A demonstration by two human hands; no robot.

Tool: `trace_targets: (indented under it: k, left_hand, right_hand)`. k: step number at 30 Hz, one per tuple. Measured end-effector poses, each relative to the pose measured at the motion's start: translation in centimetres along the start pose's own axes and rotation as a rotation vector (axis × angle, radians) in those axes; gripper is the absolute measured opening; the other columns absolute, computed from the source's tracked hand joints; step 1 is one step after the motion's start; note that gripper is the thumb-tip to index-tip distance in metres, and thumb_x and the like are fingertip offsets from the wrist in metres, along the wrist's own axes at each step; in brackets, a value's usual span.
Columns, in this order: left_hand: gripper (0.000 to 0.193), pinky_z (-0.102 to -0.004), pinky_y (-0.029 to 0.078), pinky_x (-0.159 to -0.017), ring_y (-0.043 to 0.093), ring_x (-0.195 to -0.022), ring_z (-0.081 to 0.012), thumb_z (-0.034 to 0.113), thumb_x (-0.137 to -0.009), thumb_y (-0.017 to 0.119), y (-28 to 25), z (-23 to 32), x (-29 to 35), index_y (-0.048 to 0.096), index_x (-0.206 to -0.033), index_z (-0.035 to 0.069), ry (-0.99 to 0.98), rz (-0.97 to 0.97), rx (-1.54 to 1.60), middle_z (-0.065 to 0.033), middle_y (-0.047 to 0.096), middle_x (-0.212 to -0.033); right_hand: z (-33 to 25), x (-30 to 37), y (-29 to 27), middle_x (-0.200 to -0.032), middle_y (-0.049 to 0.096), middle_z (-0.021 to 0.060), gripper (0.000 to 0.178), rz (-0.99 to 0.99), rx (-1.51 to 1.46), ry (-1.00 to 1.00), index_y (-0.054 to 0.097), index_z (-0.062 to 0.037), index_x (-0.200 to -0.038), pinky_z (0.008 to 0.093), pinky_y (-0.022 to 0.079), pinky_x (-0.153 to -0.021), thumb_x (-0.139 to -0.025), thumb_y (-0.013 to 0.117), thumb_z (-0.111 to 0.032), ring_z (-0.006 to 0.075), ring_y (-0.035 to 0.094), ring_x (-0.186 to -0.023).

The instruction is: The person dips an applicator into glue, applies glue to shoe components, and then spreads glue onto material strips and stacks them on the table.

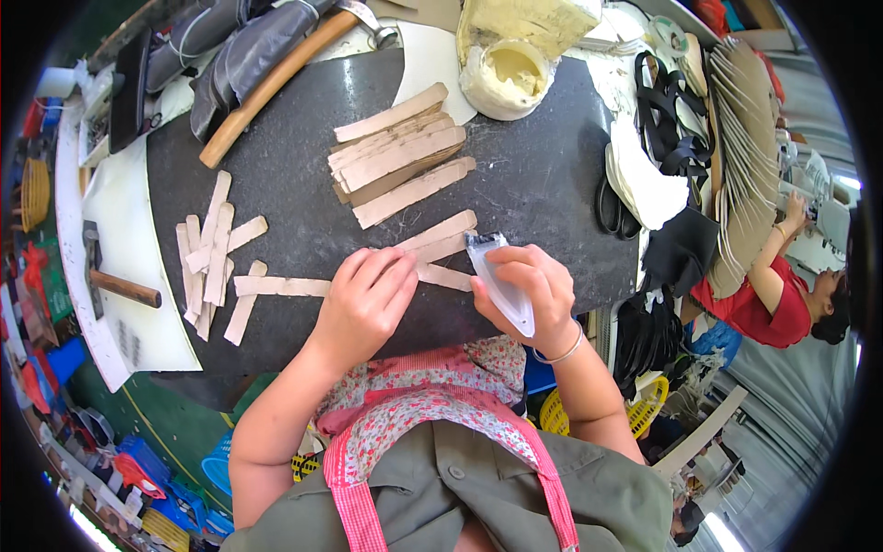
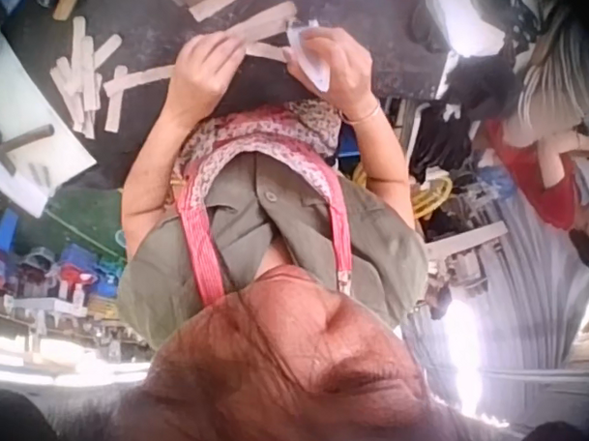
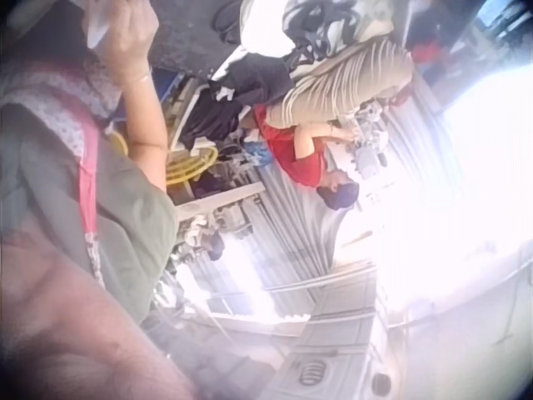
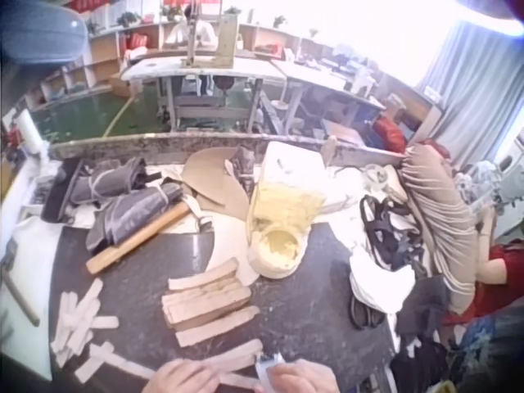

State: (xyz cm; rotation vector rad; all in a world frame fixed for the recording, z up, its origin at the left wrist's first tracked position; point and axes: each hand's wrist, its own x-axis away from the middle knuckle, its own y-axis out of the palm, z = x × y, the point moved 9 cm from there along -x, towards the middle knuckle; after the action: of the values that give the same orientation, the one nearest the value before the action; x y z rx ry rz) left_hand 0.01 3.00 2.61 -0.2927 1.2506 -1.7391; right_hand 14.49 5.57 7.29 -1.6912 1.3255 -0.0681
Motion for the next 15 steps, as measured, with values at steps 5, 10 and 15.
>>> trace_targets:
  k: [5, 10, 15]
  left_hand:
    - [0.024, -0.0423, 0.048, -0.088, 0.061, -0.104, -0.0275, 0.001, -0.070, 0.068, -0.1, -0.1, 0.0, 0.066, -0.094, -0.002, -0.038, -0.012, 0.011, -0.0104, 0.066, -0.107]
    - [0.021, -0.0414, 0.052, -0.084, 0.061, -0.102, -0.0303, -0.002, -0.072, 0.068, -0.2, -0.9, -0.1, 0.065, -0.093, -0.003, -0.089, 0.015, 0.153, -0.0129, 0.066, -0.104]
    - [0.022, -0.0413, 0.053, -0.084, 0.061, -0.101, -0.0325, -0.003, -0.072, 0.068, -0.5, -1.5, -0.7, 0.064, -0.093, -0.004, -0.163, 0.014, 0.207, -0.0145, 0.064, -0.102]
  right_hand:
    - [-0.5, 0.0, 0.1, -0.085, 0.068, 0.0134, 0.034, -0.086, -0.075, 0.014, 0.052, -0.0048, -0.088, 0.0310, 0.051, -0.052, -0.067, 0.079, -0.004, 0.0230, 0.063, -0.060]
    - [-1.5, -0.9, 0.4, -0.083, 0.067, 0.0138, 0.035, -0.008, -0.161, -0.047, 0.053, -0.0044, -0.090, 0.0305, 0.051, -0.051, -0.068, 0.080, -0.006, 0.0238, 0.064, -0.059]
    - [-3.3, -1.1, 3.5, -0.088, 0.062, 0.0109, 0.036, -0.158, -0.131, -0.166, 0.054, -0.0026, -0.085, 0.0331, 0.048, -0.050, -0.065, 0.083, -0.009, 0.0238, 0.057, -0.061]
